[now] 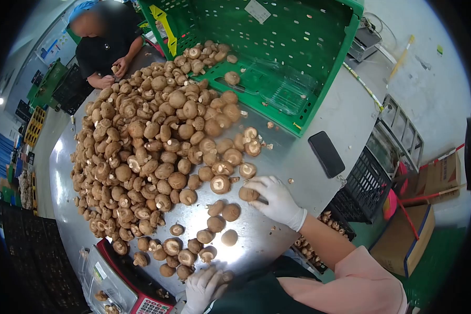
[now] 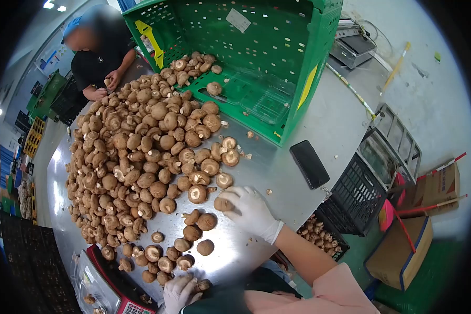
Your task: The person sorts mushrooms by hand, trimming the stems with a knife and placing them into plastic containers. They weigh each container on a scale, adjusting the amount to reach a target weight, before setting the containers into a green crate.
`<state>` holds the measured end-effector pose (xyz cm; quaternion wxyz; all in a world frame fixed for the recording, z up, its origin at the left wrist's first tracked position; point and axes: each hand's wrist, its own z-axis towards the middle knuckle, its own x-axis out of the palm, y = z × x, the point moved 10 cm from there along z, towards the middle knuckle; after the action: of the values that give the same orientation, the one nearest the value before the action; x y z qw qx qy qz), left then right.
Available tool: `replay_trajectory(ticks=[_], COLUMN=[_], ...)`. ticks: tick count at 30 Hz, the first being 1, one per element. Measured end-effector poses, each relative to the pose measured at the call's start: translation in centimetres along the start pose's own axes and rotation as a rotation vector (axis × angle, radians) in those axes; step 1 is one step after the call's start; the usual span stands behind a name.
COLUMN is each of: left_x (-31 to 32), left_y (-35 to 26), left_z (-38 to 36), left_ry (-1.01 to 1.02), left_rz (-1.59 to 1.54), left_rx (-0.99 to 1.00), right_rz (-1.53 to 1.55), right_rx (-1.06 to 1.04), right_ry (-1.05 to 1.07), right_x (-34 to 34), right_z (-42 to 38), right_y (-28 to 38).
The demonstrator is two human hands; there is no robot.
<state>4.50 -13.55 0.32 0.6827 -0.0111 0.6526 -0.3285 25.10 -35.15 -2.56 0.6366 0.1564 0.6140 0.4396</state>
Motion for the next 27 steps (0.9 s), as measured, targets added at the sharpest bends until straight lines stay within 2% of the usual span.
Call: replay_trajectory(ticks=[1,4,7,10,14,16,19,20,21,23,27], left_x=[0.5,0.8,1.0,0.4,-1.3,-2.4,-4.4,-4.5,-4.6,-2.2,-1.6], left_y=[0.0,0.6,0.5,0.6,1.4,0.8,0.1,-0.4,-0.7,-0.4,2.3], left_z=[-1.0,-2.6,-2.9,-3.5,-2.6,-0.5,3.9,5.9,7.1,6.7,3.2], left_ry=[0.038,0.007,0.106,0.092,0.007,-0.131,-0.351,-0.305,-0.261,-0.172,-0.272], left_rz=[-0.049,0.050,0.092,0.110,-0.028,-0.133,-0.209,-0.212,-0.221,-0.214,-0.539], left_rx=[0.016,0.003,0.020,0.023,-0.101,-0.130,-0.228,-0.265,-0.300,-0.209,-0.379], right_rz=[0.075,0.891,1.163,1.357,1.298,1.313,1.036,0.881,0.882,0.485,0.433], right_rx=[0.042,0.387,0.421,0.481,0.506,0.498,0.463,0.306,0.299,0.196,0.054], right_ry=[0.013,0.065,0.155,0.181,0.224,0.293,0.352,0.368,0.396,0.582,0.359], right_x=[0.2,2.0,2.9,3.9,4.9,6.1,6.6,6.3,7.3,8.5,6.0], right_z=[0.3,-0.2,-1.2,-1.9,-3.4,-4.0,-4.3,-3.9,-4.8,-6.1,-4.4], right_y=[-0.8,-3.2,-2.8,-2.6,-0.7,1.0,5.2,7.6,8.7,10.7,10.5])
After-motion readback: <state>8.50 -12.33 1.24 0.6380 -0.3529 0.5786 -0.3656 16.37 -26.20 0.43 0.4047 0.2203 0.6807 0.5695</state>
